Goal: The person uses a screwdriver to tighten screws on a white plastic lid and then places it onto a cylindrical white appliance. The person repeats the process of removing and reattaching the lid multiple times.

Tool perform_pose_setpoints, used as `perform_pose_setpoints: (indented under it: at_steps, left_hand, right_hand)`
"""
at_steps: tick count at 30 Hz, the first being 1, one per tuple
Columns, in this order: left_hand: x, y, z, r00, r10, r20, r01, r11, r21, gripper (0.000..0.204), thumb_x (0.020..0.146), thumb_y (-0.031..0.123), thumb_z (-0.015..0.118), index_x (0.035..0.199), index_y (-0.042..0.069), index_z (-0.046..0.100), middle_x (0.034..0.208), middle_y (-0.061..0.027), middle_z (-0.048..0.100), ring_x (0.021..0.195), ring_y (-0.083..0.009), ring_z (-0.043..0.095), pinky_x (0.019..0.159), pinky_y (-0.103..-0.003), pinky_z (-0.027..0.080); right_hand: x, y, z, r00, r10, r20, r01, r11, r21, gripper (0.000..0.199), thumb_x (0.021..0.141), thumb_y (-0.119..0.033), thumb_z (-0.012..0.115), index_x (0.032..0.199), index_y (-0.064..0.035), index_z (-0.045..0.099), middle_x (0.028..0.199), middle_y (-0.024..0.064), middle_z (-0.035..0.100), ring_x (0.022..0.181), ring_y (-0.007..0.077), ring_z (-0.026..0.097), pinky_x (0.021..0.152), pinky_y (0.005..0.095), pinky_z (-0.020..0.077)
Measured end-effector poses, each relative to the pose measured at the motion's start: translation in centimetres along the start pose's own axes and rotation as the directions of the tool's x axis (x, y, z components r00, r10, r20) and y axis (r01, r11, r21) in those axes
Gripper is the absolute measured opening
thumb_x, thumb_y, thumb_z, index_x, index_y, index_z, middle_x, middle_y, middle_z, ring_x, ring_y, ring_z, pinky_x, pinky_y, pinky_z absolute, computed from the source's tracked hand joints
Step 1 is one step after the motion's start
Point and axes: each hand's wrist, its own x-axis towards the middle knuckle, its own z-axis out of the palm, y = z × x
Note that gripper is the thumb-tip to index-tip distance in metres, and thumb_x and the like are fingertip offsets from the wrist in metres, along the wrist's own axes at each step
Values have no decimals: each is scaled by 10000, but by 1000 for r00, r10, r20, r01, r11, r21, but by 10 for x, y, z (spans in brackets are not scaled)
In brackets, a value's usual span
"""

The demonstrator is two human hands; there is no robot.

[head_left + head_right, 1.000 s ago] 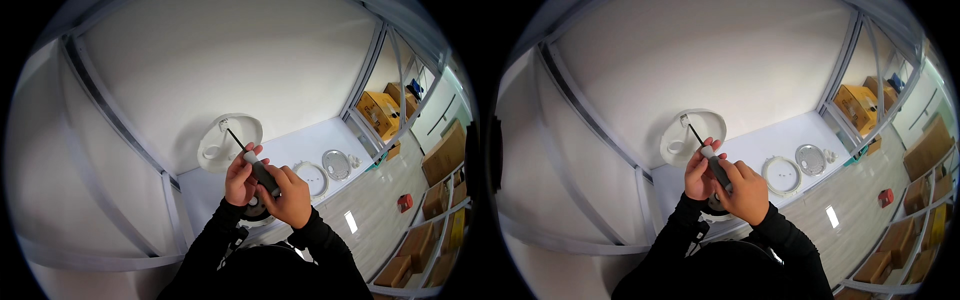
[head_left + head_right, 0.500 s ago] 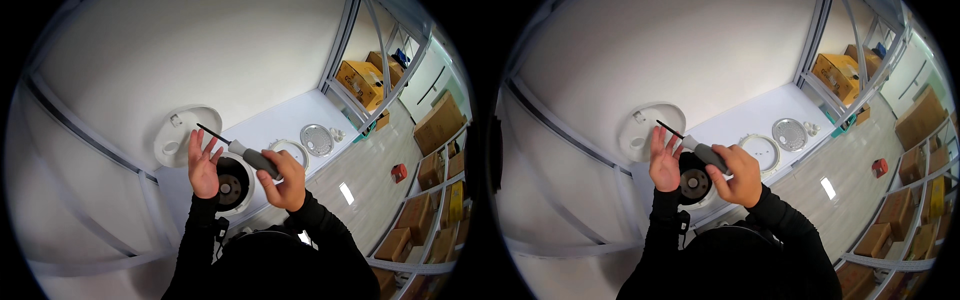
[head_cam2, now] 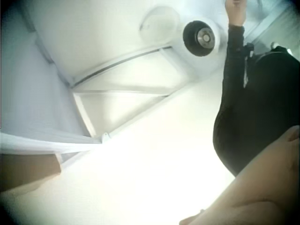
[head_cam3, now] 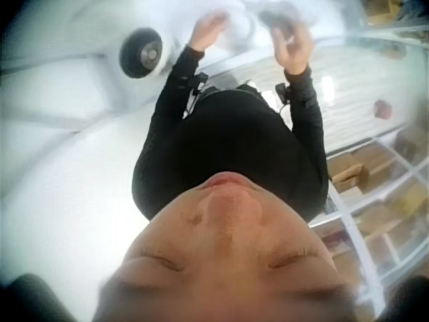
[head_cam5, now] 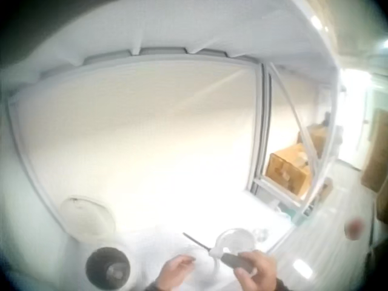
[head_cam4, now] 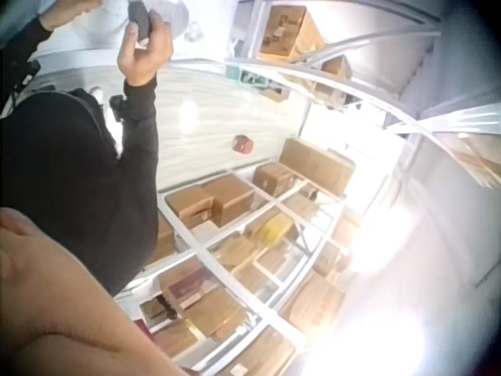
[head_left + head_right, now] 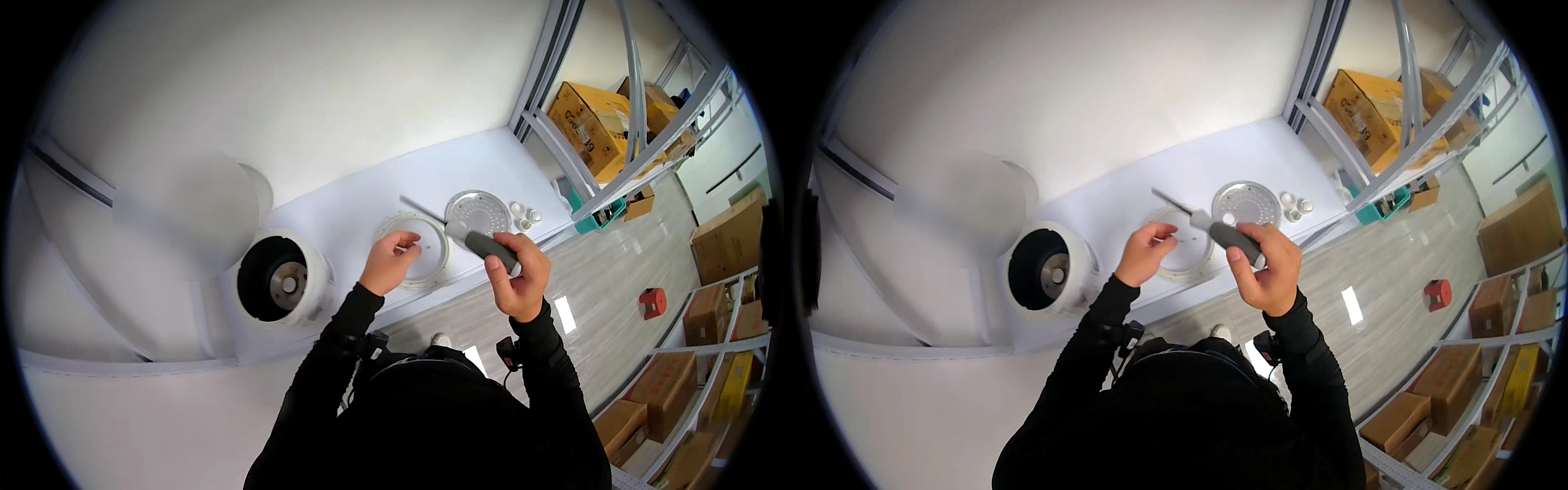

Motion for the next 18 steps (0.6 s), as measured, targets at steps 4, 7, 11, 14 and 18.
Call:
perform_pose_setpoints:
  at_steps: [4,7,11,14,18]
  left_hand:
    - [4,-25,52,993,-88,-80,104,969,226,263,885,187,715,1106,44,709,982,-71,718,798,-169,647,729,-311,511]
    - [8,-47,68,984,-4,-181,93,870,484,243,854,176,723,1082,92,724,976,-81,714,848,-246,651,760,-370,519]
    - [22,-63,75,964,156,-217,73,626,776,249,811,180,750,1057,145,739,987,-59,680,977,-306,606,848,-446,490]
    - [27,-73,80,955,187,-230,88,563,822,236,793,205,770,1025,171,748,996,-46,655,1031,-301,579,876,-460,466]
    - [40,-86,83,954,193,-230,94,537,838,177,797,231,776,966,185,754,1000,-45,646,1031,-294,576,868,-456,458]
  right_hand:
    - [-9,33,-32,996,-13,94,14,1000,-8,190,804,-120,764,925,-7,671,737,128,675,617,294,662,561,341,497]
    - [-9,47,-48,983,18,180,-9,999,-51,175,805,-140,769,892,-36,659,696,113,667,566,303,640,526,351,483]
    - [-6,63,-59,964,73,255,-58,996,-66,169,828,-115,760,921,-5,672,722,116,680,572,252,634,528,326,463]
    - [-2,71,-60,962,77,263,-67,997,-47,168,836,-129,760,920,-18,667,721,122,679,572,271,634,529,336,468]
    - [5,80,-60,950,94,296,-80,995,-59,183,840,-167,772,919,-38,669,728,125,683,584,307,648,537,357,489]
